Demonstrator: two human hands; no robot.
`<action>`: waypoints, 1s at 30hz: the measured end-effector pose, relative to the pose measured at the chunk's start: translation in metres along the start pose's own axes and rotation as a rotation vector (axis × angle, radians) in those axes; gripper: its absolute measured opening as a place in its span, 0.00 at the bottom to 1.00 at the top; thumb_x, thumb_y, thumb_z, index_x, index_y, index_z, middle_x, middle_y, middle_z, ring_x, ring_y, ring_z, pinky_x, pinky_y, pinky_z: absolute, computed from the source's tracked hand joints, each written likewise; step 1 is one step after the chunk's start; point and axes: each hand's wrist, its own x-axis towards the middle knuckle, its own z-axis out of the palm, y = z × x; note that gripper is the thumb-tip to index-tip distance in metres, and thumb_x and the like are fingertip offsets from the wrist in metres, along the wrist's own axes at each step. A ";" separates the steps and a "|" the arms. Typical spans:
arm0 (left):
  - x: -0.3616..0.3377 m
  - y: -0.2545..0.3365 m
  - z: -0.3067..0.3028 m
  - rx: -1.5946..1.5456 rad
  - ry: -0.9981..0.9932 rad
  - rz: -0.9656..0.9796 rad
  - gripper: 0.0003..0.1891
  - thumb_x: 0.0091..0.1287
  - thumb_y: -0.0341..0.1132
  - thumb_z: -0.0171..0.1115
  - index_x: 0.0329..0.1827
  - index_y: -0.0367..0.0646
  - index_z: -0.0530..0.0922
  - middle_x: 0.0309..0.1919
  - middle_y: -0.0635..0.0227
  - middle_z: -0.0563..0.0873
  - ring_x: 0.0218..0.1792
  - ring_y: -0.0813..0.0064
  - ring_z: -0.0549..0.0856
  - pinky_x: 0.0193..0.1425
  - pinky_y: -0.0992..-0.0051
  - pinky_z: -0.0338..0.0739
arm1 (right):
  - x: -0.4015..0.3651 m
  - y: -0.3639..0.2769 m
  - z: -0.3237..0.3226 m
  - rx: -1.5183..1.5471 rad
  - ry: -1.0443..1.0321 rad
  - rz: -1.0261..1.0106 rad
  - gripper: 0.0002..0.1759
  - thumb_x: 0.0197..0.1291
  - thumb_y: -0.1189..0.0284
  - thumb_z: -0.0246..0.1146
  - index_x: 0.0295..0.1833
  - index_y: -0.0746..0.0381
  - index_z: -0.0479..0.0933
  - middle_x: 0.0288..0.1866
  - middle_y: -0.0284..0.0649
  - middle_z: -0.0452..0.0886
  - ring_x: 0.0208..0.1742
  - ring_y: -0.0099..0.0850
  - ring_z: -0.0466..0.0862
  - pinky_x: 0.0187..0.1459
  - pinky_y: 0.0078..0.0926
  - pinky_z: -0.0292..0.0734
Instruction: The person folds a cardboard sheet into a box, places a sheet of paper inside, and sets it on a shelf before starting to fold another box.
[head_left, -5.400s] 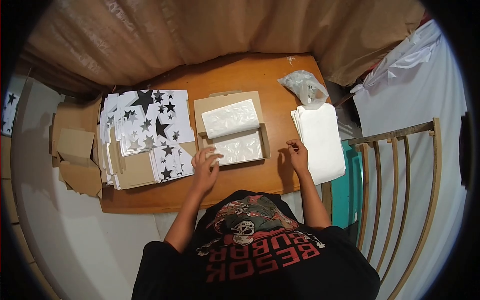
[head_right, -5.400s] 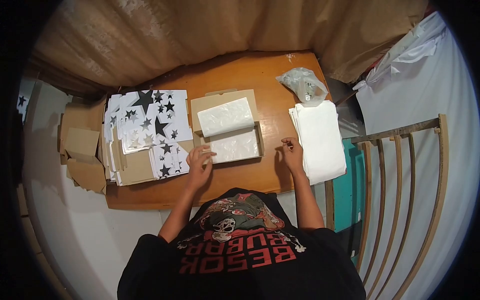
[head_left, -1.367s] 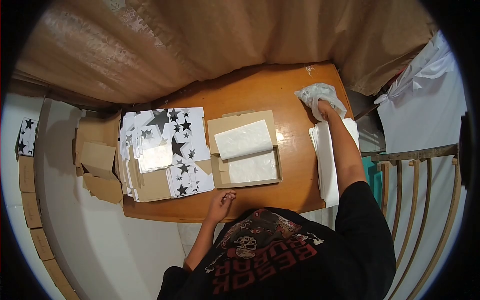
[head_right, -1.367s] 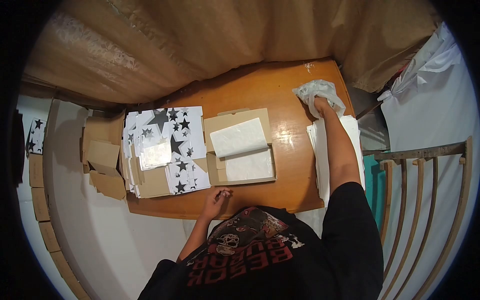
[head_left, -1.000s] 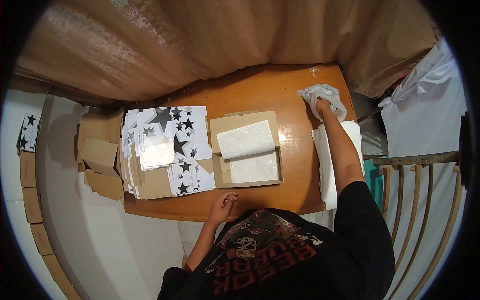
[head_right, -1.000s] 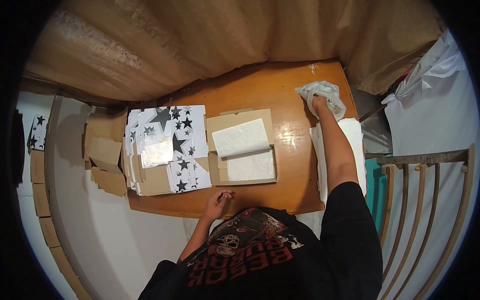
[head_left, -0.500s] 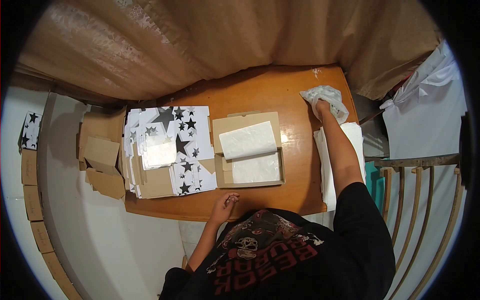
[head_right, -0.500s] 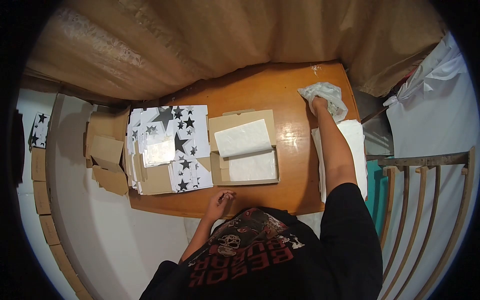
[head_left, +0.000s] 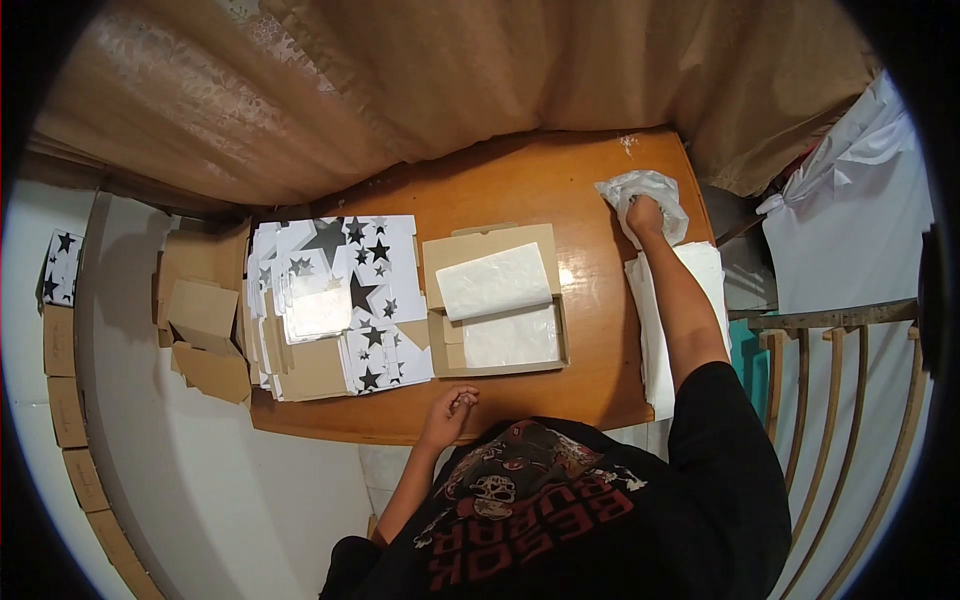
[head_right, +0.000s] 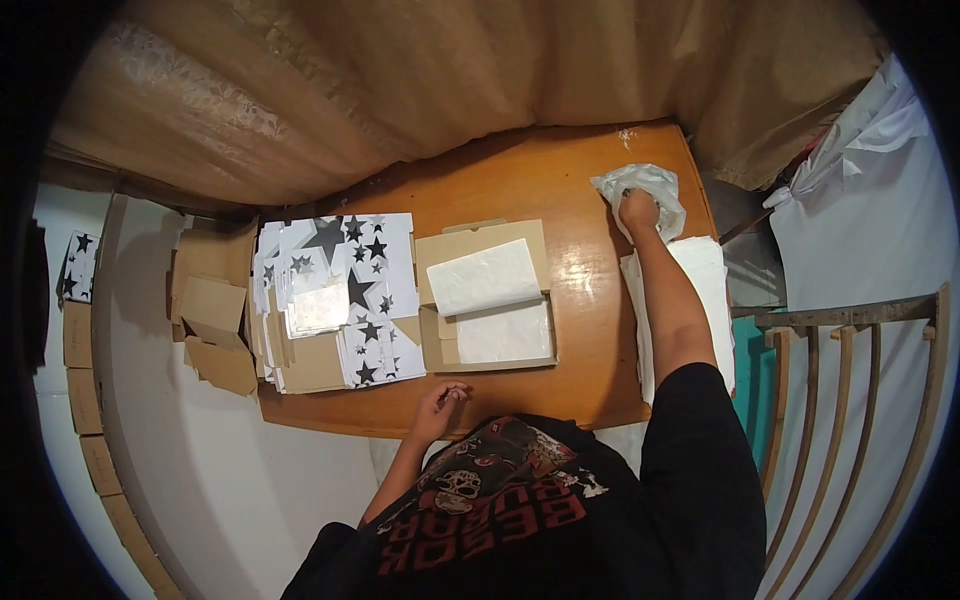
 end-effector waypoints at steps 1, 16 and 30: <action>0.000 -0.002 -0.001 0.003 0.001 0.006 0.11 0.82 0.30 0.57 0.61 0.36 0.81 0.46 0.69 0.88 0.46 0.81 0.85 0.55 0.79 0.79 | -0.002 -0.003 -0.003 -0.075 -0.074 0.029 0.19 0.69 0.66 0.60 0.57 0.65 0.85 0.60 0.60 0.86 0.62 0.58 0.85 0.63 0.50 0.80; -0.004 -0.003 0.002 0.023 0.014 -0.024 0.11 0.81 0.28 0.55 0.61 0.35 0.81 0.46 0.69 0.88 0.47 0.82 0.85 0.55 0.80 0.78 | 0.002 0.006 0.012 -0.169 0.050 -0.143 0.15 0.63 0.64 0.67 0.46 0.63 0.89 0.49 0.57 0.90 0.52 0.55 0.90 0.56 0.50 0.84; -0.001 0.003 0.001 0.016 0.019 -0.006 0.11 0.81 0.27 0.56 0.59 0.34 0.81 0.45 0.69 0.87 0.47 0.82 0.84 0.57 0.80 0.78 | -0.015 0.019 0.005 0.306 0.240 -0.069 0.15 0.67 0.67 0.67 0.49 0.67 0.88 0.42 0.55 0.90 0.46 0.51 0.91 0.52 0.44 0.84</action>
